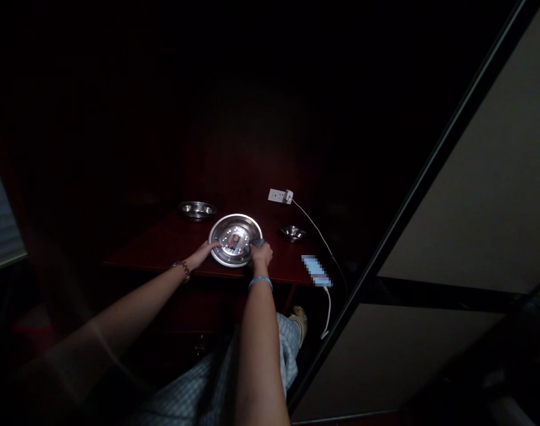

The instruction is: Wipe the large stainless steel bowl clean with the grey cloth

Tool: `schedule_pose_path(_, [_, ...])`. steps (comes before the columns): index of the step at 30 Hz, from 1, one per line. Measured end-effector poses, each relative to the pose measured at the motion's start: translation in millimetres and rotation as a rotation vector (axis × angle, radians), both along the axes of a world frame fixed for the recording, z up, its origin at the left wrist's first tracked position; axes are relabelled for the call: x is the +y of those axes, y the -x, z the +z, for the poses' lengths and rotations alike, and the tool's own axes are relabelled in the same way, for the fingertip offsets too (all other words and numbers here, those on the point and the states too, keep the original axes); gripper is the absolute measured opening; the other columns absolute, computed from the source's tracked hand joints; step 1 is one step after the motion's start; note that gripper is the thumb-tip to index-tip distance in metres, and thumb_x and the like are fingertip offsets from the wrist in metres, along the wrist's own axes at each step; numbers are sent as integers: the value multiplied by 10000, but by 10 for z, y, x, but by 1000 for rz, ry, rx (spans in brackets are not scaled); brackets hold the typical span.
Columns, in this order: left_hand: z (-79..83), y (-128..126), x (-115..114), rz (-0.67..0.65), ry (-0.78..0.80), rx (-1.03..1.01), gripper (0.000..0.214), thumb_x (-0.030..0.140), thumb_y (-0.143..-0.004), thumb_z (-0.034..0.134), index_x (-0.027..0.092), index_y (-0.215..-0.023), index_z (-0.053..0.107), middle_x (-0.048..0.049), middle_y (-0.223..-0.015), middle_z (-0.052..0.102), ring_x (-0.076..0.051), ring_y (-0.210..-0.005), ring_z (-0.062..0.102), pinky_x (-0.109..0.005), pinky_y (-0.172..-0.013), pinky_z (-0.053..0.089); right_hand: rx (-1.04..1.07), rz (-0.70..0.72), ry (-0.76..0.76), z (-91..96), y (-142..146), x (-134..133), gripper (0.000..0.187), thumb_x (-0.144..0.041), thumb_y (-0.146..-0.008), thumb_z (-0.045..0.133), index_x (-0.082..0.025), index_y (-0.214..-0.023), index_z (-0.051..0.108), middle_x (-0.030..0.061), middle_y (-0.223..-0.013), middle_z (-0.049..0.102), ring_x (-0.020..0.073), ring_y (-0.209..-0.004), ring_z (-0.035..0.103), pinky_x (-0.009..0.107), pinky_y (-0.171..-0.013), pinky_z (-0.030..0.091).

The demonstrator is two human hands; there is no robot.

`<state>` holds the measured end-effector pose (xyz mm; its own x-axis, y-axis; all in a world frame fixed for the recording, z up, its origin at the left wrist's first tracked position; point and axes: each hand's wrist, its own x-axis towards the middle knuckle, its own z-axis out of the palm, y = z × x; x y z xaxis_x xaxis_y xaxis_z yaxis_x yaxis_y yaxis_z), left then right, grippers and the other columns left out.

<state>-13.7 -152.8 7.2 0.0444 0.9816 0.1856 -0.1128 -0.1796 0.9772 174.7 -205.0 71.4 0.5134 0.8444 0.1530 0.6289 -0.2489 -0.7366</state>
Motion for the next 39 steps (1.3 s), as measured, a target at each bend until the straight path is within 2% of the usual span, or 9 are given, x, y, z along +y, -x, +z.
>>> schedule_pose_path(3, [48, -7, -48, -37, -31, -34, 441, 330, -715, 680, 128, -1106, 653, -137, -1105, 714, -320, -1154, 606, -387, -1023, 437, 30, -11, -35, -4, -11, 6, 361, -305, -759, 697, -138, -1080, 711, 171, -1075, 711, 276, -1011, 683, 352, -879, 532])
schedule_pose_path(6, [43, -24, -49, -58, -167, -37, 603, 288, -726, 709, 145, -1288, 544, -134, -1307, 615, -285, -1281, 511, -335, -1078, 374, 42, -24, -23, -7, -9, 6, 376, -304, -780, 677, -110, -1101, 703, 195, -1106, 697, 293, -1032, 674, 360, -895, 525])
schedule_pose_path(8, [7, -41, -27, -106, -204, 8, 701, 280, -714, 734, 149, -1351, 474, -140, -1381, 556, -277, -1306, 482, -337, -1100, 347, 39, -26, -12, -9, 0, 4, 397, -308, -798, 660, -93, -1130, 688, 206, -1141, 681, 301, -1064, 660, 358, -915, 515])
schedule_pose_path(11, [-52, -68, 17, -150, -220, 67, 729, 293, -696, 746, 163, -1355, 462, -139, -1406, 531, -284, -1319, 466, -364, -1128, 316, 27, -27, -8, -18, 10, 3, 395, -316, -810, 649, -99, -1138, 682, 201, -1153, 678, 295, -1070, 657, 345, -916, 512])
schedule_pose_path(16, [-56, -86, 64, -51, -204, 20, 656, 184, -703, 680, 173, -1332, 492, -127, -1403, 534, -278, -1346, 438, -372, -1143, 302, 8, -16, -14, -37, 0, 9, 371, -301, -780, 686, -130, -1108, 695, 176, -1118, 698, 274, -1024, 678, 328, -875, 526])
schedule_pose_path(22, [-48, -42, 113, 9, -98, -75, 550, 130, -664, 629, 161, -1211, 583, -114, -1286, 625, -284, -1295, 494, -399, -1126, 332, -24, 49, -16, -49, 15, 14, 377, -274, -796, 671, -120, -1140, 681, 171, -1148, 689, 266, -1062, 666, 298, -891, 515])
schedule_pose_path(29, [-169, 16, 239, 12, 22, -166, 364, 274, -641, 626, 149, -982, 635, -101, -979, 718, -276, -989, 663, -417, -944, 487, -70, 99, -50, -61, 10, 11, 372, -284, -810, 658, -124, -1146, 674, 161, -1135, 694, 252, -1058, 665, 278, -875, 511])
schedule_pose_path(39, [-145, 22, 238, 47, 59, -153, 250, 269, -576, 668, 149, -794, 671, -55, -731, 698, -247, -793, 667, -359, -786, 525, -40, 61, -258, -15, 13, -21, 306, -305, -819, 643, -191, -1101, 657, 102, -1028, 724, 223, -931, 680, 292, -834, 496])
